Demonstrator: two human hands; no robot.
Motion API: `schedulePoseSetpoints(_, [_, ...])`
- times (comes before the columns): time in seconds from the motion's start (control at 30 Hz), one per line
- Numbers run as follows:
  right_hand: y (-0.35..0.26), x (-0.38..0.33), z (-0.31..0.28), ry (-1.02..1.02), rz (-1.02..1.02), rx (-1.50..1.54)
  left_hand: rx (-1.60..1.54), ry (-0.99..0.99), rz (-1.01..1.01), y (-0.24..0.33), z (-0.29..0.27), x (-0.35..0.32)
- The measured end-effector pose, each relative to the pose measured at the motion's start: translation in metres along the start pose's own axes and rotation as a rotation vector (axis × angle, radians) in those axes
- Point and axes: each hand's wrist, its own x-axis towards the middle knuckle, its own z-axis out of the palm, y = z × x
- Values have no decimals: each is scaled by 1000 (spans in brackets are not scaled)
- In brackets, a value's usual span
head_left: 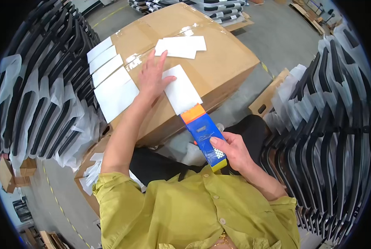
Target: The recorder is applying white foam pads to a large cardboard box and using a tape dispenser in a warehouse environment.
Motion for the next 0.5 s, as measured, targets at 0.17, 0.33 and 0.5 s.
schedulePoseSetpoints(0.17, [8, 7, -16, -37, 6, 52, -655, 213, -186, 15, -35, -46])
schedulePoseSetpoints(0.33, [4, -4, -30, -114, -6, 10, -1311, -460, -747, 39, -34, -135])
schedulePoseSetpoints(0.5, [-1, -13, -37, -183, 47, -12, -1630, -438, -852, 62, 4, -120])
